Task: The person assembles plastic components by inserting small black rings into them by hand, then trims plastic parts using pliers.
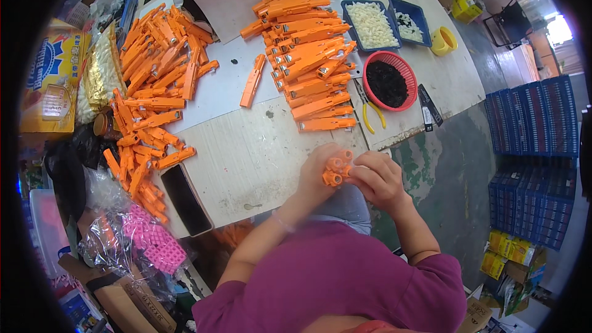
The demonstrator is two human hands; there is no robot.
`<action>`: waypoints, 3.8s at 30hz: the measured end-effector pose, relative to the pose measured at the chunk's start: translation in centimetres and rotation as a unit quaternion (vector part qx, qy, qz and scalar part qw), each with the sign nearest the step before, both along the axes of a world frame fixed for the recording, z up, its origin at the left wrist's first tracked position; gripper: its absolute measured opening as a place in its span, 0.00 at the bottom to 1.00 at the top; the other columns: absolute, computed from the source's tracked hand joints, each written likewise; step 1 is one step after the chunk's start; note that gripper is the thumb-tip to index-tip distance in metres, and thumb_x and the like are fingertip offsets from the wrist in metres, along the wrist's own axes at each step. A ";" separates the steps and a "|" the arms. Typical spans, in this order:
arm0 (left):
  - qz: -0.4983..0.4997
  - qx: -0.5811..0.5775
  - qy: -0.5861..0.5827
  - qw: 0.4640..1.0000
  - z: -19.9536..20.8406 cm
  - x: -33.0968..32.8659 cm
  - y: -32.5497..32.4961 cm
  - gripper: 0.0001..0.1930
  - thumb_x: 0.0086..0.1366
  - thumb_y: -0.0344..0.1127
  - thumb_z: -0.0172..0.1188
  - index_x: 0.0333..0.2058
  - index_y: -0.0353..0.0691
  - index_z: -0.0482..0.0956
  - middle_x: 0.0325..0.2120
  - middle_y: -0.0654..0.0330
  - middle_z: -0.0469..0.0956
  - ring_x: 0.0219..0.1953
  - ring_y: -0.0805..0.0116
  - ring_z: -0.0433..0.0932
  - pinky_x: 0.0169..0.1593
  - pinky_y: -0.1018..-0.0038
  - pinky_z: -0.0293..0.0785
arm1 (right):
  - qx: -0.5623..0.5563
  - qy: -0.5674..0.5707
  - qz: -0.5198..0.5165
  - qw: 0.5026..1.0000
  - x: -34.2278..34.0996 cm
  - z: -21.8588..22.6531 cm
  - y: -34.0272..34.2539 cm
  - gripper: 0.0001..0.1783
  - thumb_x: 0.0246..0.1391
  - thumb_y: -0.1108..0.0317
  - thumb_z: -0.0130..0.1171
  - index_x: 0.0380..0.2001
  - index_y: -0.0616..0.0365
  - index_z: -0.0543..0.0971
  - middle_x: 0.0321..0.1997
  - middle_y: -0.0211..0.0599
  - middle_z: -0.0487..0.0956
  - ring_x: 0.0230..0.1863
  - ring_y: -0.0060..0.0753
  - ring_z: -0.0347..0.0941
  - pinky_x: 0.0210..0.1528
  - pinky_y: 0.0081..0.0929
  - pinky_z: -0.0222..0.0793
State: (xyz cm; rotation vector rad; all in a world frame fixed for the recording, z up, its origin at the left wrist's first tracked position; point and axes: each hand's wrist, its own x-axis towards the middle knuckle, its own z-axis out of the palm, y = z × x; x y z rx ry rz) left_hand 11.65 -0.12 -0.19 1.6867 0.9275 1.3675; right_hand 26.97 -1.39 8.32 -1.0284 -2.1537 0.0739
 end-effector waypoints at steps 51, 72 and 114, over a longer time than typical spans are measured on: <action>-0.001 -0.019 0.021 1.000 -0.6 0.1 -0.2 0.28 0.46 0.28 0.69 0.48 0.43 0.68 0.42 0.52 0.74 0.43 0.51 0.75 0.45 0.65 0.73 | -0.083 -0.132 -0.234 0.960 9.8 -2.5 11.7 0.09 0.44 0.66 0.62 0.30 0.57 0.80 0.35 0.36 0.75 0.44 0.41 0.68 0.48 0.36 0.62; -0.007 0.003 0.040 0.999 -0.3 -0.2 -0.1 0.28 0.50 0.25 0.67 0.50 0.41 0.65 0.42 0.54 0.73 0.41 0.57 0.75 0.44 0.70 0.73 | -0.352 0.161 -0.043 0.921 2.1 5.3 4.6 0.06 0.51 0.75 0.57 0.34 0.63 0.77 0.34 0.40 0.78 0.38 0.32 0.76 0.43 0.23 0.69; -0.005 -0.011 0.026 1.000 -0.3 0.0 -0.1 0.29 0.46 0.29 0.69 0.48 0.43 0.67 0.43 0.53 0.73 0.44 0.51 0.75 0.46 0.64 0.73 | -0.080 -0.160 -0.244 0.953 9.5 -1.7 11.9 0.09 0.45 0.64 0.62 0.29 0.55 0.80 0.33 0.36 0.75 0.44 0.41 0.68 0.49 0.37 0.61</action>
